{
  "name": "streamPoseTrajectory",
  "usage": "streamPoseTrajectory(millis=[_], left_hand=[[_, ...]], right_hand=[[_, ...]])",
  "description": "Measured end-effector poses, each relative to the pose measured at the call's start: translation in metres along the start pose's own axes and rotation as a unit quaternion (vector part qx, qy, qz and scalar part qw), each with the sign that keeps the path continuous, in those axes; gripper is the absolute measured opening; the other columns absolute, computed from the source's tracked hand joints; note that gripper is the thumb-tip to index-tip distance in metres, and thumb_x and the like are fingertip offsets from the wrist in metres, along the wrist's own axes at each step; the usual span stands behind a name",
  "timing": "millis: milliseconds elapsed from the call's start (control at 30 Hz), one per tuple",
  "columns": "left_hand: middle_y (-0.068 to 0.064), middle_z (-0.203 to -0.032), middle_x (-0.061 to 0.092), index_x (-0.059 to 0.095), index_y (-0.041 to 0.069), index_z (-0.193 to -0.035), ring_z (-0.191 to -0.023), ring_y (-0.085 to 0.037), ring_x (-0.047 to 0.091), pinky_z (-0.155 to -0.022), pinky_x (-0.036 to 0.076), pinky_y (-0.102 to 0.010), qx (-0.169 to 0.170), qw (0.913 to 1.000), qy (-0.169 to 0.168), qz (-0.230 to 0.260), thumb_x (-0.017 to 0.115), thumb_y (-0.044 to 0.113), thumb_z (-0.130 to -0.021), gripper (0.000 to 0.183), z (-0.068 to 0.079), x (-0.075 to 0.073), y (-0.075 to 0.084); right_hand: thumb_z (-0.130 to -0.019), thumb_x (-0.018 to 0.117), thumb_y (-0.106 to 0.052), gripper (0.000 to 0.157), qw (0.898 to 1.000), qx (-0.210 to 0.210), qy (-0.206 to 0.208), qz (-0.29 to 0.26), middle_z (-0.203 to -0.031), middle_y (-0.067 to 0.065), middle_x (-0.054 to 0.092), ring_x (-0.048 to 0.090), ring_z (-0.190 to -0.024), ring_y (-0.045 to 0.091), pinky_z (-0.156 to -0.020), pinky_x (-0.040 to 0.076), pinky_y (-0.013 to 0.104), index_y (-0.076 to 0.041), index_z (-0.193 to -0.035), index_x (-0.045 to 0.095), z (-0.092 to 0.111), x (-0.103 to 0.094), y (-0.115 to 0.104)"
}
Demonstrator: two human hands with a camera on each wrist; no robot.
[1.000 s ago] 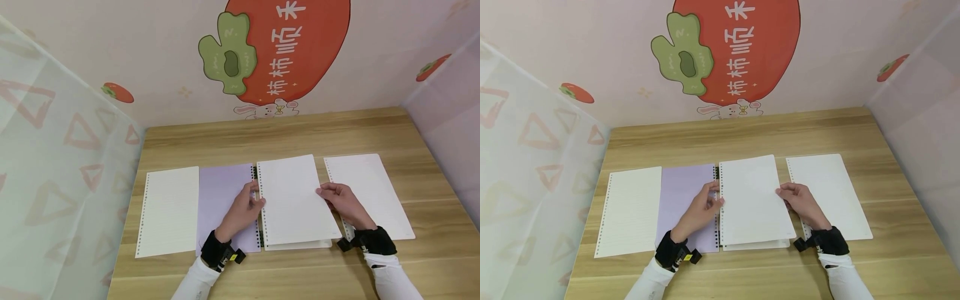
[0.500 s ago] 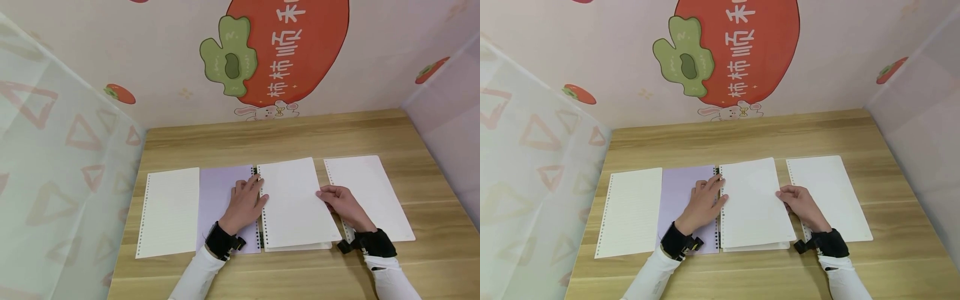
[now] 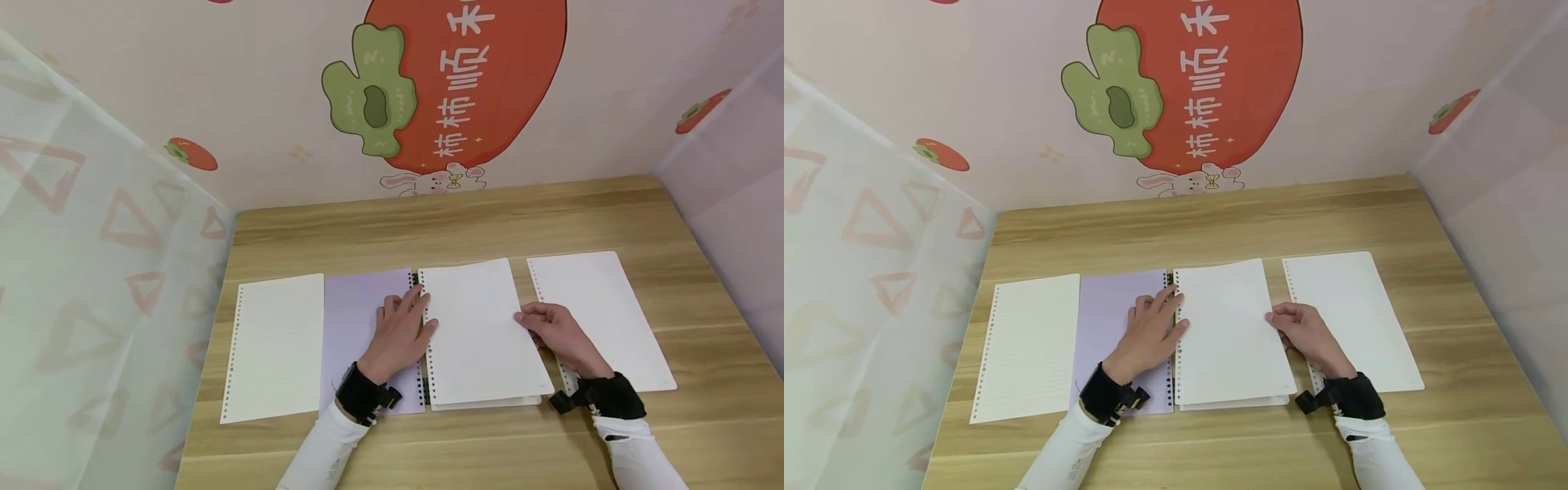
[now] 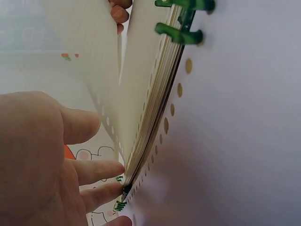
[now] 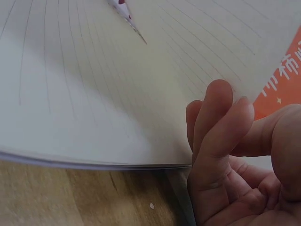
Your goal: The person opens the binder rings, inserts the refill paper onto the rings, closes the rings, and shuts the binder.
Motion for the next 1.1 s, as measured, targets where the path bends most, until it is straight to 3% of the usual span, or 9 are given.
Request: streamPoseTrajectory(millis=[333, 567, 667, 867, 1100], left_hand=[[-0.011, -0.16, 0.04, 0.055, 0.009, -0.148, -0.127, -0.038, 0.038, -0.102, 0.031, -0.053, 0.002, 0.9998, 0.019, 0.004, 0.054, 0.038, -0.105, 0.051, 0.009, -0.003, -0.002], [-0.004, -0.125, 0.064, 0.068, 0.012, -0.123, -0.107, -0.026, 0.05, -0.092, 0.039, -0.043, 0.018, 0.9991, 0.032, 0.021, 0.063, 0.033, -0.101, 0.031, 0.017, -0.008, 0.002], [0.0, -0.115, 0.068, 0.071, 0.013, -0.116, -0.098, -0.021, 0.052, -0.087, 0.041, -0.039, 0.044, 0.9983, 0.02, 0.031, 0.066, 0.031, -0.099, 0.025, 0.023, -0.008, 0.01], [0.002, -0.116, 0.069, 0.071, 0.015, -0.114, -0.101, -0.018, 0.053, -0.091, 0.044, -0.035, 0.102, 0.9944, -0.021, 0.018, 0.068, 0.03, -0.099, 0.022, 0.04, -0.001, 0.024], [0.006, -0.118, 0.066, 0.072, 0.018, -0.115, -0.1, -0.014, 0.049, -0.092, 0.043, -0.031, 0.108, 0.9912, -0.075, -0.003, 0.073, 0.039, -0.094, 0.029, 0.056, 0.009, 0.023]], right_hand=[[-0.103, 0.061, -0.033, 0.052, 1.0, -0.009, -0.001, 0.019, -0.083, 0.0, 0.068, 0.057, -0.067, 0.009, -0.059, 0.05, 0.024, 0.013, -0.128, 0.058, 0.001, -0.001, -0.002], [-0.104, 0.059, -0.032, 0.049, 0.999, -0.02, -0.005, 0.034, -0.074, -0.003, 0.06, 0.051, -0.063, 0.009, -0.054, 0.044, 0.024, 0.011, -0.127, 0.058, 0.001, -0.001, -0.004], [-0.104, 0.059, -0.032, 0.048, 0.999, -0.028, -0.008, 0.032, -0.073, -0.003, 0.059, 0.05, -0.062, 0.008, -0.053, 0.044, 0.024, 0.011, -0.126, 0.059, -0.001, -0.002, -0.005], [-0.104, 0.06, -0.031, 0.043, 0.998, -0.041, -0.002, 0.052, -0.071, -0.002, 0.056, 0.051, -0.061, 0.01, -0.052, 0.045, 0.025, 0.009, -0.12, 0.061, -0.001, -0.003, -0.009], [-0.102, 0.063, -0.031, 0.039, 0.996, -0.043, -0.002, 0.077, -0.069, 0.003, 0.059, 0.056, -0.058, 0.014, -0.053, 0.048, 0.027, 0.007, -0.114, 0.064, -0.001, 0.0, -0.008]])
Point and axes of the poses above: each hand's wrist, its own z-axis away from the middle knuckle, its own x-axis out of the palm, y = z × x, the point moved 6 cm from there along -z, towards the middle knuckle
